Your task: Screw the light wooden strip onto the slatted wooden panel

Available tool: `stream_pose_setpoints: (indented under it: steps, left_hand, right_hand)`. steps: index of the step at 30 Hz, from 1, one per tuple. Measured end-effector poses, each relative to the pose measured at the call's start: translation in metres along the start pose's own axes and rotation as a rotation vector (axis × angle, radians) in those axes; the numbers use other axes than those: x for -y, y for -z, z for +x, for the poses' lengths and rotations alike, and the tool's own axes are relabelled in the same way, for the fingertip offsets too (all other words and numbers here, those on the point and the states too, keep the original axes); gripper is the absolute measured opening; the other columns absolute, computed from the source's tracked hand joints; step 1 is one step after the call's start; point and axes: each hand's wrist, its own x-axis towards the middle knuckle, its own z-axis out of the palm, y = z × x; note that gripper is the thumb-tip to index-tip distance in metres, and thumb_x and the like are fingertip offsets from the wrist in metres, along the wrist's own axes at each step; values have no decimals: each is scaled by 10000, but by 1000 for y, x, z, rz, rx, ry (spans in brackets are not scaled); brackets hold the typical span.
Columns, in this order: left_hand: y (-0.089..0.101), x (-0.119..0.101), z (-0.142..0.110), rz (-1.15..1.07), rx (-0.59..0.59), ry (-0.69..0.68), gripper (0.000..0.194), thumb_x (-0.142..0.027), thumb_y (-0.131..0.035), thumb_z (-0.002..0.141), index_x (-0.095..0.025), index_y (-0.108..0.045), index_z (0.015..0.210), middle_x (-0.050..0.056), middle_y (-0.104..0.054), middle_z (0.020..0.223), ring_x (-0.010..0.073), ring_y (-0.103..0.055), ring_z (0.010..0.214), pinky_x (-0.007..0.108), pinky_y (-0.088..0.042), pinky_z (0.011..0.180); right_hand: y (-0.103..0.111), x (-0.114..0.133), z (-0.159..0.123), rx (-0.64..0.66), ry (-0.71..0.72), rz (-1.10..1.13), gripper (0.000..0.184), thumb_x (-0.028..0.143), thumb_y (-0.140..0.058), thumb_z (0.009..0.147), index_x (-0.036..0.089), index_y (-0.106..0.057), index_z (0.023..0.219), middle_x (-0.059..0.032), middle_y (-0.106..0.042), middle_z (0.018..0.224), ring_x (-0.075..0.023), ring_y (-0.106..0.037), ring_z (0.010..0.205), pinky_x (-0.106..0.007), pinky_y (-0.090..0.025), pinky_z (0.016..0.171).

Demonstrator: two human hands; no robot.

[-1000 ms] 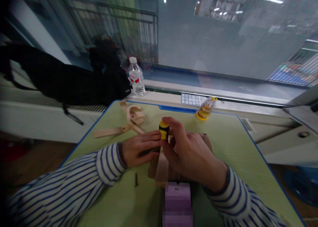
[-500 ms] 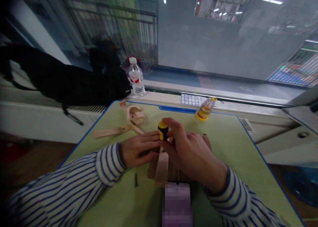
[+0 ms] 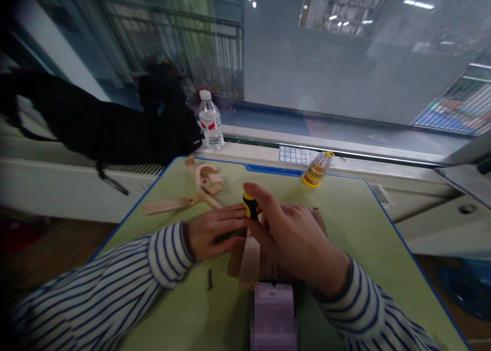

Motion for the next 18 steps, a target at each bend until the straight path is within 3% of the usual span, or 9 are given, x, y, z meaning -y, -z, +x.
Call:
stream_pose_setpoints:
  steps: [10, 18]
  left_hand:
    - [-2, 2, -1, -16, -23, -25, 380, -167, -560, 857, -104, -552, 1231, 198, -572, 1290, 254, -445, 1313, 437, -475, 1030]
    - [-1, 0, -1, -1, -22, -12, 372, -178, -560, 860, -119, -560, 1228, 183, -590, 1272, 248, -451, 1309, 426, -467, 1036]
  right_hand:
    - [2, 1, 0, 36, -30, 90, 540, 257, -475, 913, 255, -192, 1372, -24, -676, 837, -150, -616, 613, -261, -451, 532]
    - [-3, -2, -2, -42, -28, -7, 514, 313, -514, 914, 241, -243, 1344, -18, -668, 775, -160, -632, 588, -262, -447, 512]
